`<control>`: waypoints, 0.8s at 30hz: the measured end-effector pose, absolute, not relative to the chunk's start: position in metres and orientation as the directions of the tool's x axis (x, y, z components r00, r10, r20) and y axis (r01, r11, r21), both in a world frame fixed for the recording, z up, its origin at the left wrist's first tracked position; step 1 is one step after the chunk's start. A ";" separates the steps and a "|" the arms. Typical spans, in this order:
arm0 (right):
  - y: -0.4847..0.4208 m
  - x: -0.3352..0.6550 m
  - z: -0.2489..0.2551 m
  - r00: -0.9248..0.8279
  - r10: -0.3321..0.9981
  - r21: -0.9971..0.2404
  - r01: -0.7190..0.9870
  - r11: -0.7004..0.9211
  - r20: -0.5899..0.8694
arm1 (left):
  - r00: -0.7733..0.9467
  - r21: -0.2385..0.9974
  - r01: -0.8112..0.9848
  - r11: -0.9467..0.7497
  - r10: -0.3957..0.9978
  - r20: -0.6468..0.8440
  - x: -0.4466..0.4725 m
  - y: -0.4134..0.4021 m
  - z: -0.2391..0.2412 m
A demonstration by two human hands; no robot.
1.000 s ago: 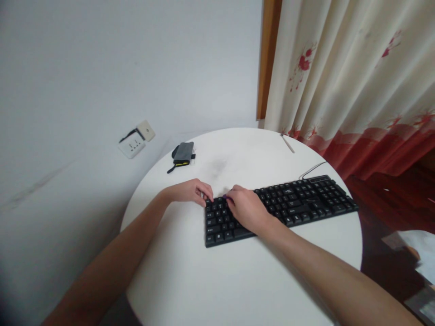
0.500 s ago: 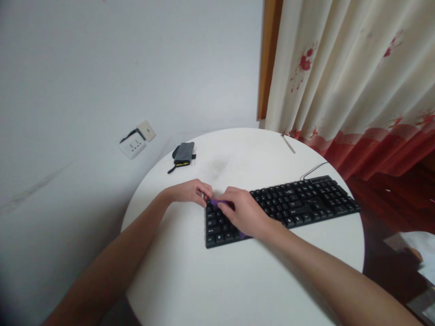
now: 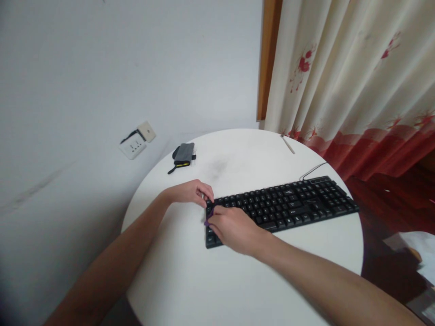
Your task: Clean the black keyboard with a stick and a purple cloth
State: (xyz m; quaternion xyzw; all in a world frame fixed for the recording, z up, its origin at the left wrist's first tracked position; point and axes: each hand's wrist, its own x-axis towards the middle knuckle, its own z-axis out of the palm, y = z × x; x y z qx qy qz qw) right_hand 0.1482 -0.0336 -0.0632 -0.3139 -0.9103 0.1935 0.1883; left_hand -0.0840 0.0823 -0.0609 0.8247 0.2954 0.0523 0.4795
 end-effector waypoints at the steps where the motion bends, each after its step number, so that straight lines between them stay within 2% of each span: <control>1: -0.040 0.145 -0.062 -0.770 0.599 -0.506 0.435 0.745 0.219 | 0.821 0.822 0.435 -0.368 0.537 -0.194 -0.084 0.082 -0.060; 4: -0.049 0.142 -0.057 -0.808 0.536 -0.618 0.296 0.728 0.245 | 0.823 0.821 0.431 -0.373 0.536 -0.188 -0.083 0.082 -0.060; 7: -0.041 0.149 -0.050 -0.730 0.612 -0.683 0.281 0.674 0.304 | 0.820 0.828 0.429 -0.361 0.541 -0.189 -0.084 0.082 -0.061; 11: -0.014 0.169 -0.046 -0.468 0.800 -0.649 0.484 0.587 0.374 | 0.831 0.835 0.417 -0.360 0.523 -0.190 -0.085 0.083 -0.064; 13: -0.002 0.177 -0.049 -0.348 0.850 -0.586 0.617 0.526 0.396 | 0.839 0.836 0.406 -0.368 0.514 -0.181 -0.085 0.083 -0.064; 15: 0.004 0.179 -0.055 -0.316 0.872 -0.523 0.704 0.480 0.374 | 0.835 0.833 0.410 -0.371 0.520 -0.180 -0.086 0.084 -0.065; 19: -0.007 0.167 -0.065 -0.465 0.845 -0.507 0.678 0.532 0.266 | 0.826 0.815 0.436 -0.381 0.530 -0.194 -0.087 0.084 -0.065; 24: -0.038 0.145 -0.064 -0.721 0.645 -0.596 0.409 0.691 0.253 | 0.828 0.817 0.431 -0.384 0.529 -0.188 -0.087 0.084 -0.063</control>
